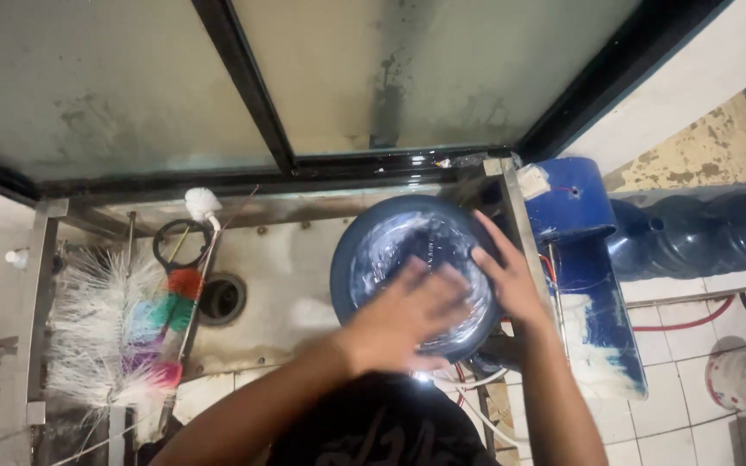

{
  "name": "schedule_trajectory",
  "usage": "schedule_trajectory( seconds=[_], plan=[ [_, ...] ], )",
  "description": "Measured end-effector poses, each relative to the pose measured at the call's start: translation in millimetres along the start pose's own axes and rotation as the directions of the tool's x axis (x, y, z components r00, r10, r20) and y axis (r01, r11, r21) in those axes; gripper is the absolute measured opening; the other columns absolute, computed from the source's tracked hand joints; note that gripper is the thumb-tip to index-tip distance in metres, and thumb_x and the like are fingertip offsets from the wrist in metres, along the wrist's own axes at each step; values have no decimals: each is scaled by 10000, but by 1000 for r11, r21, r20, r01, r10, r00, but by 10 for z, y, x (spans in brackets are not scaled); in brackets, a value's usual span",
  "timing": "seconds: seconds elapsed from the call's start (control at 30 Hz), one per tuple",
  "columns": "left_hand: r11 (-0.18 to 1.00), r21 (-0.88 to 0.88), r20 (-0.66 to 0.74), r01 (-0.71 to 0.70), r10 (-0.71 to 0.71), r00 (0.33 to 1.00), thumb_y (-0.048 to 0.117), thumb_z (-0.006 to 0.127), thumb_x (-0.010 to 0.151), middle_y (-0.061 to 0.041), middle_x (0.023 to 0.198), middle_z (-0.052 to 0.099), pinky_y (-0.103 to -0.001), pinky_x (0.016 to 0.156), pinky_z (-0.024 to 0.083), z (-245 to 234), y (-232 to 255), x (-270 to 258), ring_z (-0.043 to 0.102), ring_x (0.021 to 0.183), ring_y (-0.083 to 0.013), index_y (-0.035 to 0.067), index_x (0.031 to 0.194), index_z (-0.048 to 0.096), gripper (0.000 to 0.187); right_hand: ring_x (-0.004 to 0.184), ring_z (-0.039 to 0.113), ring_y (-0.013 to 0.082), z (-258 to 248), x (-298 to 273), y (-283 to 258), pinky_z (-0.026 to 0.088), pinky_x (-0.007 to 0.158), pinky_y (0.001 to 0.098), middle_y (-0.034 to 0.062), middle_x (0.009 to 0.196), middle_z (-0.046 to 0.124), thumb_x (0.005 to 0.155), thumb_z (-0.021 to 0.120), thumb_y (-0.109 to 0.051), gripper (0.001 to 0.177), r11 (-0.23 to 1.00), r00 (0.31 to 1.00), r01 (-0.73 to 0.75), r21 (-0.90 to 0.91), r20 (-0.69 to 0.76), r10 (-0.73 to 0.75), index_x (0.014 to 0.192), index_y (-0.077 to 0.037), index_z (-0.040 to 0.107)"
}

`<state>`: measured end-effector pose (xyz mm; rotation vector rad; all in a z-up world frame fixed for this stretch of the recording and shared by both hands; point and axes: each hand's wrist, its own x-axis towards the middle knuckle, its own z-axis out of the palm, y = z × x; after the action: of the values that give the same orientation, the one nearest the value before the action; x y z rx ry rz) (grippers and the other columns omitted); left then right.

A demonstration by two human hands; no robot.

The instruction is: The person picks up a large blue water jug, places it in a stainless steel sink, and scrubs the exterior with a long-handled brush while rinsing with water. The person then places the jug into a blue plastic washing machine and later removes it to rinse the bottom by hand in the sink.

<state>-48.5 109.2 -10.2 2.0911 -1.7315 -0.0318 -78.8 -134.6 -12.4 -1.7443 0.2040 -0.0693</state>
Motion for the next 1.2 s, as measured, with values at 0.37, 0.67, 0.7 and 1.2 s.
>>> schedule_trajectory(
  seconds=[0.37,0.67,0.7,1.2],
  plan=[
    [835,87,-105,544,-535,838,801,542,823,-219,1528,400,-707,1117,129,-358,-847,694,342,1428,-368,107,1531,414,1000,1588,120,434,949,-1126,372,84,1272,590,221,1696,137,963,659,-335,692,653,800,467,-596,-29,-599,1553,-78,404],
    [960,101,218,-259,233,948,485,696,751,56,1242,670,-612,1320,127,220,-234,1245,525,1300,-167,309,1212,737,496,1444,392,367,336,-856,190,237,1316,575,154,1458,458,1036,604,-267,498,584,439,513,-629,-393,-808,1478,-65,494],
    [953,88,240,-289,262,935,549,726,709,23,1204,680,-580,1261,151,258,-126,1211,537,1271,-193,280,1148,753,516,1399,438,343,264,-741,36,296,1271,509,145,1459,485,1028,632,-261,493,626,508,482,-613,-387,-770,1466,-78,499],
    [946,44,-336,321,-289,897,636,608,928,-185,1657,348,-672,1233,99,-224,-474,-179,196,1585,-353,107,1563,435,844,1620,43,395,347,-343,-1,-32,1260,590,176,1711,245,977,507,-173,565,645,884,367,-670,35,-467,1539,-159,456]
  ],
)
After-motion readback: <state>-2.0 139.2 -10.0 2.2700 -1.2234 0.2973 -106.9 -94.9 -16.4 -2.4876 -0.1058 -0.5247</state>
